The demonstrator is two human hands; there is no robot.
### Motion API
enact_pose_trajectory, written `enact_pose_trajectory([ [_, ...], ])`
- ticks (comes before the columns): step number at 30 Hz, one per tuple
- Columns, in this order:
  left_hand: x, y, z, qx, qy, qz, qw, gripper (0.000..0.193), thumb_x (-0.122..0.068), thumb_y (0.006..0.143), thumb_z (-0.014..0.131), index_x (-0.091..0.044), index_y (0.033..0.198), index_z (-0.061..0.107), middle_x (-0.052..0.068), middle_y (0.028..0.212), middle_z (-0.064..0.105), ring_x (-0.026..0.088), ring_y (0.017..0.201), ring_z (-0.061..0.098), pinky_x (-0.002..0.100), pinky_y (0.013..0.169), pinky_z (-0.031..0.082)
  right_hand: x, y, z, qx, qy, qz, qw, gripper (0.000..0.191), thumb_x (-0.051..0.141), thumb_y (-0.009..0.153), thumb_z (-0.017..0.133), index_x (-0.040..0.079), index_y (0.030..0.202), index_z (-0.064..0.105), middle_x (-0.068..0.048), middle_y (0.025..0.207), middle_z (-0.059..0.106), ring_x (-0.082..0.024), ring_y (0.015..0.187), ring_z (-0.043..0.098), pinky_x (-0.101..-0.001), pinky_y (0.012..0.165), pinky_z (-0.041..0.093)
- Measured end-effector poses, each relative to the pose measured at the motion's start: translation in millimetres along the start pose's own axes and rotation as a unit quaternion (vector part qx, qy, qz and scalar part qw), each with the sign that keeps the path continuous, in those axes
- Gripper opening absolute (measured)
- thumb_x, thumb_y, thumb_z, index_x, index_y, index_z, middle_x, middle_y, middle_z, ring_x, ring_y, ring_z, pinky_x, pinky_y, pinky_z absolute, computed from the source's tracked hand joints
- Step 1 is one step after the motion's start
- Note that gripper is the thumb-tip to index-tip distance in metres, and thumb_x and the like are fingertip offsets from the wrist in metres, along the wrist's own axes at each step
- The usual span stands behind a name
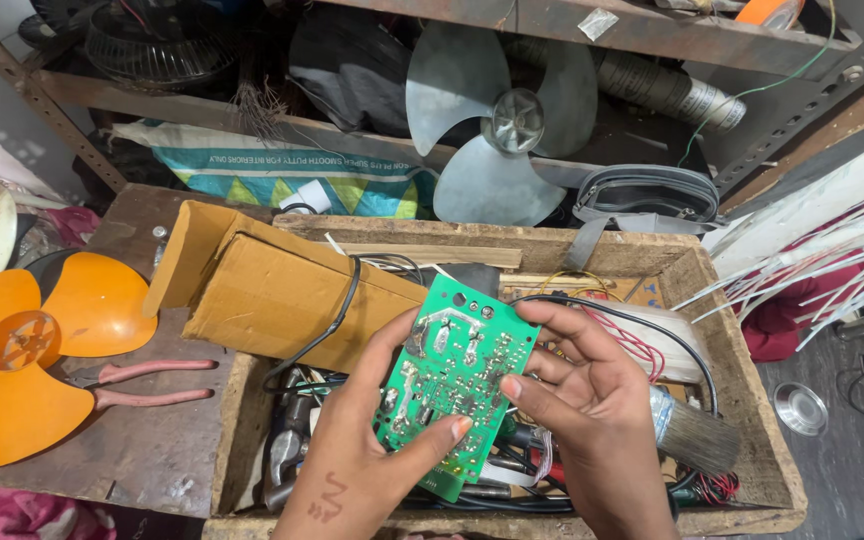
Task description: The person sorts through a wooden toolbox of wires, tools and circuit boards, picking up and turning over several circuit boards including one with a digital display. They then carry a blue-cased battery box to the floor, position it, and use a screwdriver to unscrew its casing.
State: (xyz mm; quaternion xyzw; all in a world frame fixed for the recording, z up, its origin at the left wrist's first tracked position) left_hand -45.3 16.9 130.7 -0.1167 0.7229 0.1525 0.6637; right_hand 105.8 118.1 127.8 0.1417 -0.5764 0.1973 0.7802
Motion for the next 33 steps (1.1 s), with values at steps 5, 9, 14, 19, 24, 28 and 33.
enact_pose_trajectory([
  [5,14,-2,6,-0.010,-0.096,-0.049,0.994,0.071,-0.005,0.081,0.075,-0.007,0.146,0.047,0.010,0.125,0.074,0.014,0.116,0.068,0.031,0.098,0.053,-1,-3,0,0.002,-0.003,0.007,1.000,0.058,-0.019,0.077,0.068,-0.009,0.134,0.057,-0.021,0.113,0.073,-0.022,0.099,0.072,-0.0333,0.084,0.060],
  [9,23,-3,4,-0.024,-0.091,-0.063,0.994,0.070,-0.006,0.082,0.074,-0.007,0.145,0.047,0.009,0.124,0.074,0.013,0.115,0.068,0.030,0.097,0.053,0,-4,3,0.016,-0.010,0.004,1.000,0.060,-0.018,0.078,0.069,-0.008,0.136,0.057,-0.022,0.111,0.074,-0.021,0.098,0.073,-0.0321,0.084,0.060],
  [14,21,-3,1,-0.015,-0.116,-0.055,0.992,0.074,-0.008,0.083,0.074,-0.009,0.151,0.046,0.009,0.133,0.070,0.016,0.122,0.065,0.032,0.101,0.049,5,-7,8,0.028,0.003,-0.013,1.000,0.059,-0.018,0.081,0.067,-0.009,0.138,0.056,-0.020,0.115,0.073,-0.020,0.101,0.071,-0.0318,0.086,0.059],
  [19,22,-7,1,-0.004,-0.126,-0.089,0.988,0.074,-0.011,0.080,0.071,-0.011,0.150,0.046,0.010,0.137,0.067,0.018,0.128,0.060,0.033,0.107,0.043,6,-8,18,0.037,0.017,-0.015,0.999,0.056,-0.017,0.083,0.066,-0.008,0.136,0.053,-0.022,0.115,0.073,-0.021,0.103,0.072,-0.0324,0.088,0.060],
  [24,0,-7,5,0.034,-0.102,-0.004,0.994,0.070,-0.009,0.093,0.067,-0.006,0.158,0.039,0.013,0.152,0.056,0.021,0.142,0.047,0.035,0.112,0.032,3,-4,16,0.019,-0.005,-0.002,1.000,0.054,-0.013,0.084,0.066,-0.007,0.137,0.055,-0.022,0.115,0.074,-0.020,0.102,0.072,-0.0326,0.087,0.060],
  [28,23,-5,5,0.022,-0.181,-0.115,0.976,0.074,-0.010,0.085,0.065,-0.013,0.157,0.043,0.011,0.144,0.062,0.019,0.132,0.056,0.033,0.108,0.040,-4,1,10,0.013,-0.005,0.007,1.000,0.050,-0.009,0.086,0.065,-0.006,0.135,0.056,-0.018,0.114,0.075,-0.017,0.100,0.073,-0.0292,0.086,0.060],
  [33,24,-4,3,0.019,-0.166,-0.113,0.979,0.072,-0.012,0.085,0.063,-0.013,0.155,0.045,0.008,0.144,0.061,0.016,0.133,0.054,0.031,0.109,0.038,-11,7,-3,0.010,-0.016,0.014,1.000,0.035,0.003,0.099,0.062,-0.010,0.131,0.065,-0.014,0.106,0.075,-0.013,0.082,0.068,-0.0258,0.072,0.055],
])
Point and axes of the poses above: each hand's wrist, its own y-axis towards the middle knuckle, its own z-axis out of the palm, x = y × z, the point moved 10 cm from there along y, towards the middle knuckle
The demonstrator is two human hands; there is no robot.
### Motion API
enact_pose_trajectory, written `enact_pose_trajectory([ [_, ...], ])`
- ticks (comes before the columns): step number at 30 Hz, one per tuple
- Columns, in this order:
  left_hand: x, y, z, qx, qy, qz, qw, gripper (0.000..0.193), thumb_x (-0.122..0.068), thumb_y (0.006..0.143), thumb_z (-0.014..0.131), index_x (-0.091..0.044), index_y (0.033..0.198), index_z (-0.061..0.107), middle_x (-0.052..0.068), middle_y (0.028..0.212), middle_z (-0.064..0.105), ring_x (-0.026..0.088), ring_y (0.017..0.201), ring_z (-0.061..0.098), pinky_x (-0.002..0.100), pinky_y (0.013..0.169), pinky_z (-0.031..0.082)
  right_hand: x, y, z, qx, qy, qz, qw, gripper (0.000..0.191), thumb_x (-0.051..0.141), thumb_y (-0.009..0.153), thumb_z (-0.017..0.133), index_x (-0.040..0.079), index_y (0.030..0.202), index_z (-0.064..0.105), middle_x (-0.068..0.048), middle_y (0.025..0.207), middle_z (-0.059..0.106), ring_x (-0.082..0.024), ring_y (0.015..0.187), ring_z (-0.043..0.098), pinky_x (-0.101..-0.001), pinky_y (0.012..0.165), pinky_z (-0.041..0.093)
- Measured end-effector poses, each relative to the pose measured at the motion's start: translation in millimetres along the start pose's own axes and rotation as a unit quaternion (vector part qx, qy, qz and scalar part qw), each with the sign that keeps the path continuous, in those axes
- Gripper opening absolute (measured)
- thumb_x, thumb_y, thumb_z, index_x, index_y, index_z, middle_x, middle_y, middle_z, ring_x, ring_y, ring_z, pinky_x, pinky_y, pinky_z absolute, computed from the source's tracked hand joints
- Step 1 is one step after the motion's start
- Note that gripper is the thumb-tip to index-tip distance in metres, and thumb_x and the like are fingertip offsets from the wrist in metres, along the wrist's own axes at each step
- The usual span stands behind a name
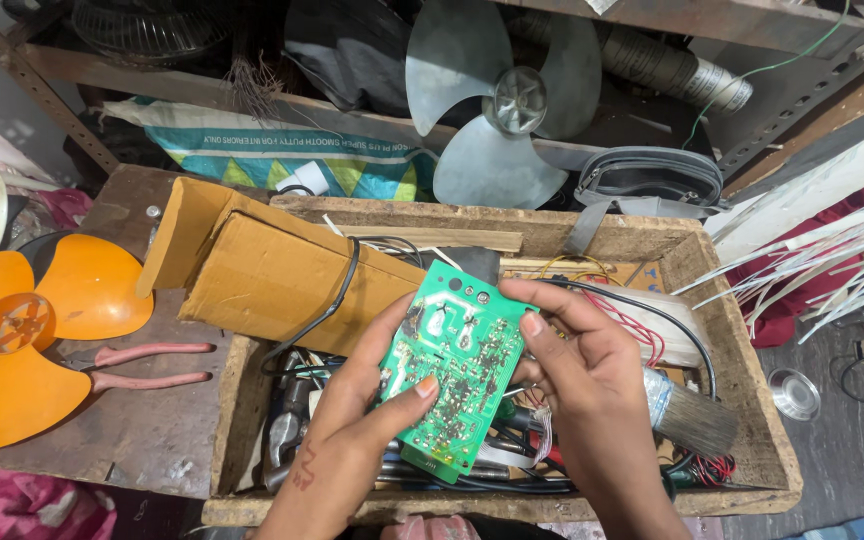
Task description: The person sorts through a wooden toolbox of wires, tools and circuit boards, picking up and turning over several circuit boards including one with a digital display. They then carry a blue-cased battery box to the floor, position it, and use a screwdriver to unscrew its casing.
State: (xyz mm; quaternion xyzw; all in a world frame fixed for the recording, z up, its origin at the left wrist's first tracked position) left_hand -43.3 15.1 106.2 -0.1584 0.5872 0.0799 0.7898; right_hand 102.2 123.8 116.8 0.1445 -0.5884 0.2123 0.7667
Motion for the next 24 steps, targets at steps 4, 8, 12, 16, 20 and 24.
enact_pose_trajectory([
  [4,-5,-2,3,0.034,0.037,0.032,0.998,0.056,-0.022,0.097,0.053,-0.007,0.152,0.050,0.010,0.144,0.066,0.018,0.134,0.058,0.031,0.110,0.040,8,-1,8,0.050,-0.028,-0.052,0.997,0.043,0.001,0.098,0.071,-0.008,0.139,0.063,-0.010,0.107,0.066,-0.011,0.093,0.066,-0.0256,0.081,0.054],
  [8,-2,-3,7,0.052,0.057,0.032,0.997,0.051,-0.025,0.100,0.050,-0.005,0.147,0.054,0.011,0.138,0.070,0.017,0.130,0.062,0.031,0.108,0.043,3,-1,0,0.001,-0.070,-0.007,0.998,0.031,0.008,0.094,0.066,-0.010,0.119,0.069,-0.013,0.103,0.077,-0.012,0.088,0.071,-0.0256,0.078,0.057],
  [12,-3,-3,6,0.049,0.049,0.037,0.997,0.047,-0.021,0.100,0.049,-0.005,0.143,0.059,0.010,0.138,0.070,0.015,0.129,0.063,0.029,0.107,0.043,8,0,-8,-0.022,-0.100,0.000,0.995,0.025,0.009,0.096,0.064,-0.010,0.110,0.074,-0.011,0.095,0.078,-0.011,0.082,0.071,-0.0233,0.076,0.058],
  [16,-6,-3,4,0.043,0.091,0.044,0.994,0.046,-0.019,0.100,0.050,-0.005,0.142,0.060,0.011,0.129,0.075,0.015,0.119,0.067,0.029,0.101,0.048,14,0,3,0.038,-0.136,-0.049,0.989,0.031,0.000,0.083,0.077,-0.006,0.113,0.072,-0.003,0.080,0.066,-0.006,0.075,0.065,-0.0195,0.064,0.053],
  [20,-7,-5,8,0.066,0.105,0.049,0.991,0.044,-0.018,0.101,0.050,-0.005,0.141,0.060,0.010,0.127,0.076,0.013,0.116,0.068,0.028,0.101,0.048,21,-2,-9,-0.028,-0.182,-0.102,0.978,0.012,0.002,0.091,0.074,-0.006,0.099,0.074,0.002,0.073,0.066,-0.002,0.066,0.057,-0.0165,0.056,0.043],
  [24,1,-4,4,0.045,0.169,0.018,0.984,0.043,-0.019,0.098,0.055,-0.009,0.138,0.065,0.012,0.110,0.080,0.017,0.100,0.070,0.030,0.092,0.052,18,2,-8,-0.004,-0.236,-0.093,0.967,0.013,0.005,0.085,0.079,-0.002,0.083,0.068,0.005,0.066,0.061,0.000,0.059,0.050,-0.0169,0.051,0.037],
])
Point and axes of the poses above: each hand's wrist, its own y-axis towards the middle knuckle, its own z-axis out of the palm, x = y × z, the point moved 10 cm from there along y, towards the middle knuckle
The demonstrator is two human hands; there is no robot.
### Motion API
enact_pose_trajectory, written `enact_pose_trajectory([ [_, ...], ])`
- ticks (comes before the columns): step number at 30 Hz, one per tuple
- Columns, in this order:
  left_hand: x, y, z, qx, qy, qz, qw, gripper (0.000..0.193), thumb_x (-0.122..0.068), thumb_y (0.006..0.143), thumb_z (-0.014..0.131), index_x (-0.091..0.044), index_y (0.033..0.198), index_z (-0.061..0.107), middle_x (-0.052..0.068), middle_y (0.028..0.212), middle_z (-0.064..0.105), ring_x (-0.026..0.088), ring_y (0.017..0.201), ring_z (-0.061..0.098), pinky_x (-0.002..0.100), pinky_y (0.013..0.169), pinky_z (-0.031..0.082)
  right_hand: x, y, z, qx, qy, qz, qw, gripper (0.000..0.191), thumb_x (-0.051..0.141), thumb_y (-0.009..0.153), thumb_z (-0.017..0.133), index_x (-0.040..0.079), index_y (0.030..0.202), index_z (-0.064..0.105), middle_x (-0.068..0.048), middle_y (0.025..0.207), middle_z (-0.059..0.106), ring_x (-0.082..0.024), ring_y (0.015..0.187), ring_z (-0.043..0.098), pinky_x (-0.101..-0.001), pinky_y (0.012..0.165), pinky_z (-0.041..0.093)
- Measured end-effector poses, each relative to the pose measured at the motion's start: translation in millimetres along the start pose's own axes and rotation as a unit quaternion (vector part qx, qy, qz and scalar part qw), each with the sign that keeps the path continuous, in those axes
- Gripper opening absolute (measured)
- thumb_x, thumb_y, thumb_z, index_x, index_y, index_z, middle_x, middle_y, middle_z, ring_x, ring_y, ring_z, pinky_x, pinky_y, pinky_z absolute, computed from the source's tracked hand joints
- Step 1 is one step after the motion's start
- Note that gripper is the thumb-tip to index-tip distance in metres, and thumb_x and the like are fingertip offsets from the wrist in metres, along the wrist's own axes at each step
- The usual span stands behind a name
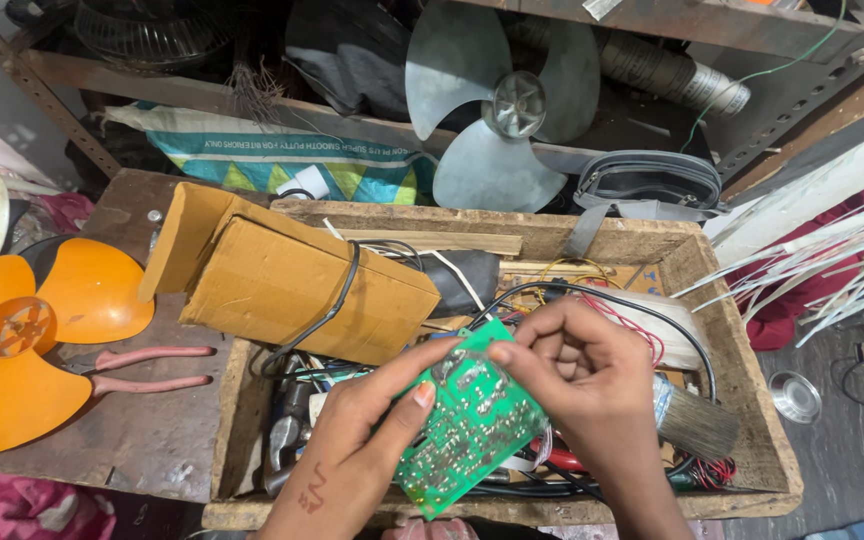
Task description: The person sorts through a wooden toolbox of wires, tools and circuit boards, picking up and turning over several circuit boards including one with a digital display. They then carry a blue-cased battery box to the floor, position it, and use a screwdriver to unscrew its casing.
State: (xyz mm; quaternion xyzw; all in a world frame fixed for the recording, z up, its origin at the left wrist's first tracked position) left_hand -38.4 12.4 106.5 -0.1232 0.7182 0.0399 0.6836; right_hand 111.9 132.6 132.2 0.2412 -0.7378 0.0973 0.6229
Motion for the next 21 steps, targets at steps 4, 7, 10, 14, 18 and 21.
enact_pose_trajectory([
  [4,-11,-2,5,0.005,0.035,0.066,0.997,0.037,-0.019,0.099,0.057,-0.007,0.132,0.068,0.012,0.117,0.079,0.020,0.107,0.075,0.031,0.094,0.053,-4,3,-9,-0.023,-0.098,0.008,0.995,0.034,0.014,0.092,0.078,0.002,0.065,0.062,0.005,0.057,0.051,-0.001,0.055,0.038,-0.0208,0.048,0.027],
  [7,-10,-3,9,0.010,0.049,0.060,0.997,0.036,-0.018,0.097,0.058,-0.008,0.130,0.067,0.013,0.108,0.081,0.021,0.101,0.076,0.032,0.090,0.055,13,2,0,0.025,-0.108,-0.089,0.990,0.027,0.013,0.088,0.078,0.005,0.069,0.060,0.008,0.062,0.055,0.001,0.059,0.044,-0.0193,0.051,0.036],
  [10,-16,-4,8,0.000,0.057,0.090,0.994,0.033,-0.015,0.096,0.059,-0.006,0.126,0.068,0.014,0.106,0.081,0.022,0.102,0.076,0.033,0.090,0.057,13,1,2,0.039,-0.171,-0.096,0.980,0.040,0.021,0.079,0.093,0.005,0.070,0.058,0.006,0.059,0.047,0.000,0.056,0.039,-0.0205,0.048,0.030],
  [14,-18,-3,7,-0.013,0.092,0.098,0.991,0.030,-0.013,0.092,0.063,-0.006,0.121,0.069,0.014,0.104,0.080,0.024,0.100,0.079,0.035,0.088,0.057,1,5,-7,0.010,-0.134,-0.013,0.991,0.030,0.014,0.084,0.082,0.005,0.063,0.062,0.007,0.056,0.053,0.000,0.053,0.039,-0.0214,0.046,0.029],
  [18,-19,-1,3,-0.033,0.100,0.097,0.990,0.028,-0.013,0.091,0.064,-0.005,0.117,0.069,0.014,0.102,0.080,0.026,0.098,0.077,0.036,0.086,0.058,0,3,-1,0.019,-0.119,0.016,0.993,0.023,0.014,0.077,0.085,0.006,0.071,0.064,0.007,0.062,0.054,-0.001,0.055,0.039,-0.0213,0.047,0.029],
  [21,-30,-4,3,-0.054,0.118,0.148,0.980,0.027,-0.011,0.092,0.063,-0.003,0.118,0.068,0.016,0.108,0.079,0.029,0.104,0.078,0.037,0.089,0.056,7,-2,8,0.032,-0.087,-0.017,0.996,0.026,0.012,0.076,0.084,0.006,0.076,0.059,0.007,0.067,0.055,0.000,0.061,0.044,-0.0205,0.052,0.035],
])
Point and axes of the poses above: each hand's wrist, its own y-axis towards the middle knuckle, its own z-axis out of the palm, x = y × z, the point moved 10 cm from there along y, towards the middle knuckle
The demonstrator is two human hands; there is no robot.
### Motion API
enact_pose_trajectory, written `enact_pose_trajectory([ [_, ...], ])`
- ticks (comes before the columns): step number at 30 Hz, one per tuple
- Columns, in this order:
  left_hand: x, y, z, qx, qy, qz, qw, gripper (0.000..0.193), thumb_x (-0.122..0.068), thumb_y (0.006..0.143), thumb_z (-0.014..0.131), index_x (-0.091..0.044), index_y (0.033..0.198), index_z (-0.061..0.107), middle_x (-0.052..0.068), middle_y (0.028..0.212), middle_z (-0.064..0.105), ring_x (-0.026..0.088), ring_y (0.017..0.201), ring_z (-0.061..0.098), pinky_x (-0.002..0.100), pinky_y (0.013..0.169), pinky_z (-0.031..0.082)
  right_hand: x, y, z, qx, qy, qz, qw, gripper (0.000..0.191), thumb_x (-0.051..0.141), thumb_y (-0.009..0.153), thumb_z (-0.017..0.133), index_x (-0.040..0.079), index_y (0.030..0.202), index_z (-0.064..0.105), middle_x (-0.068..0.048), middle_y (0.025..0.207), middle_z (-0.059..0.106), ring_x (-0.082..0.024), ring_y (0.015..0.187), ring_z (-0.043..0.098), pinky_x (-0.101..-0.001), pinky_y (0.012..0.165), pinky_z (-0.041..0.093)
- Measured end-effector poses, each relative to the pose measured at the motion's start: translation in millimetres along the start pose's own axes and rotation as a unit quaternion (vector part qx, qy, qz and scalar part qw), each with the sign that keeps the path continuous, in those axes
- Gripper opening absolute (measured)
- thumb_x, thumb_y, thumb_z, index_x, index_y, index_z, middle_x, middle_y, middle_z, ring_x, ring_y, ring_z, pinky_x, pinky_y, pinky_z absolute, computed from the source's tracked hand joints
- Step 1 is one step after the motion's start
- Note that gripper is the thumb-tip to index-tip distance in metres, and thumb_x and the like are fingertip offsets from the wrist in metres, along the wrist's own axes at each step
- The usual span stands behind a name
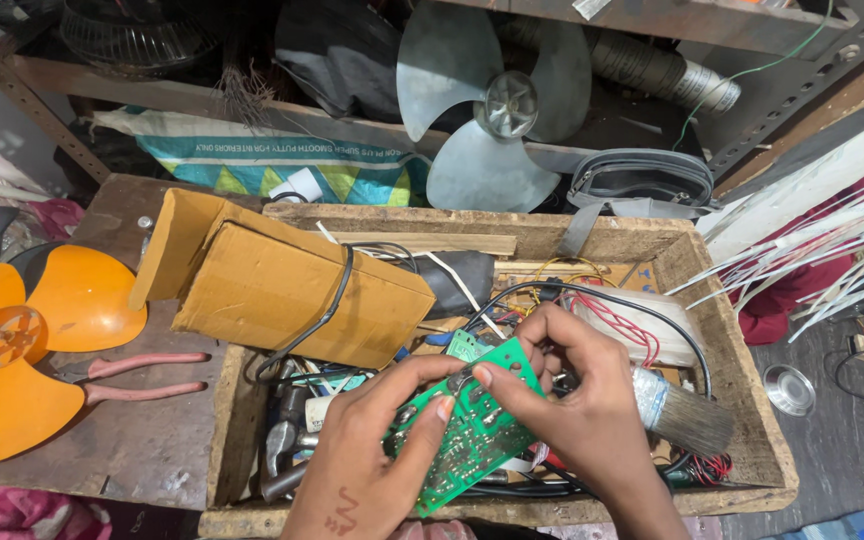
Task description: The person sorts through a wooden toolbox of wires, tools and circuit boards, picking up and turning over several circuit boards including one with a digital display. They then carry a blue-cased battery box to the floor, position it, and use a screwdriver to unscrew its casing.
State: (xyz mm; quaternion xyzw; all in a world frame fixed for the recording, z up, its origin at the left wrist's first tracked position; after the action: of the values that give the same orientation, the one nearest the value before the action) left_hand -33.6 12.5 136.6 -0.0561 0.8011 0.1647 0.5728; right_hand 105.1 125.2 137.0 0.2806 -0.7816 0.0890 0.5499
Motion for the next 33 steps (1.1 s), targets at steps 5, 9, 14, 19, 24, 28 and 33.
enact_pose_trajectory([
  [5,-1,-4,4,0.001,-0.003,-0.016,1.000,0.028,-0.016,0.096,0.061,-0.003,0.121,0.065,0.016,0.112,0.076,0.030,0.109,0.076,0.038,0.092,0.054,2,-4,5,0.002,0.017,-0.015,1.000,0.026,0.007,0.081,0.080,0.007,0.081,0.054,0.007,0.069,0.047,-0.001,0.066,0.040,-0.0209,0.057,0.035],
  [9,0,-6,7,0.011,-0.018,-0.032,0.999,0.030,-0.020,0.099,0.057,-0.004,0.124,0.064,0.016,0.114,0.076,0.030,0.112,0.074,0.039,0.094,0.053,-20,-9,9,-0.001,0.059,0.073,0.996,0.024,0.007,0.081,0.077,0.007,0.084,0.053,0.005,0.065,0.048,-0.002,0.061,0.040,-0.0225,0.051,0.032],
  [14,4,-6,12,0.020,-0.042,-0.059,0.997,0.031,-0.022,0.100,0.056,-0.006,0.124,0.064,0.015,0.113,0.076,0.029,0.109,0.076,0.037,0.093,0.054,-17,-11,9,0.001,0.069,0.046,0.997,0.020,0.010,0.084,0.072,0.006,0.088,0.053,0.006,0.068,0.049,-0.001,0.062,0.041,-0.0212,0.052,0.032],
  [19,0,-5,4,0.011,-0.015,-0.018,1.000,0.029,-0.021,0.100,0.057,-0.004,0.123,0.064,0.015,0.110,0.076,0.028,0.106,0.076,0.036,0.091,0.054,-15,-12,9,0.017,0.052,0.045,0.997,0.024,0.017,0.087,0.074,0.006,0.093,0.054,0.002,0.069,0.052,-0.005,0.061,0.044,-0.0219,0.052,0.036],
  [24,1,0,-32,-0.106,0.028,-0.006,0.994,0.031,-0.020,0.098,0.059,-0.004,0.123,0.067,0.013,0.106,0.079,0.020,0.094,0.077,0.032,0.082,0.056,-16,-2,9,-0.007,-0.024,-0.010,1.000,0.032,0.022,0.089,0.071,0.005,0.114,0.058,-0.004,0.094,0.060,-0.014,0.087,0.057,-0.0273,0.077,0.050],
  [28,27,-3,-61,-0.160,0.024,-0.128,0.979,0.031,-0.021,0.094,0.060,-0.008,0.122,0.069,0.011,0.088,0.078,0.016,0.075,0.069,0.031,0.070,0.056,-23,-6,45,0.145,-0.183,-0.143,0.962,0.045,0.027,0.080,0.084,0.008,0.115,0.063,-0.009,0.112,0.067,-0.025,0.106,0.066,-0.0369,0.092,0.053],
  [33,42,-7,-61,-0.145,0.040,-0.150,0.977,0.031,-0.020,0.094,0.059,-0.009,0.121,0.068,0.012,0.089,0.079,0.019,0.075,0.071,0.032,0.071,0.056,-59,-40,111,0.303,-0.372,-0.260,0.838,0.065,0.011,0.070,0.084,0.014,0.131,0.061,-0.014,0.137,0.055,-0.040,0.132,0.045,-0.0562,0.107,0.034],
])
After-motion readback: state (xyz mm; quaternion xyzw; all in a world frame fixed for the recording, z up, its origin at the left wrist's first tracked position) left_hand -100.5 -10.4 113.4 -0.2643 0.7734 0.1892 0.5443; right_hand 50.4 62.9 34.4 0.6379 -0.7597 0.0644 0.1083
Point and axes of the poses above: each hand's wrist, its own y-axis towards the middle knuckle, its own z-axis out of the palm, x = y × z, the point moved 10 cm from there along y, towards the middle knuckle
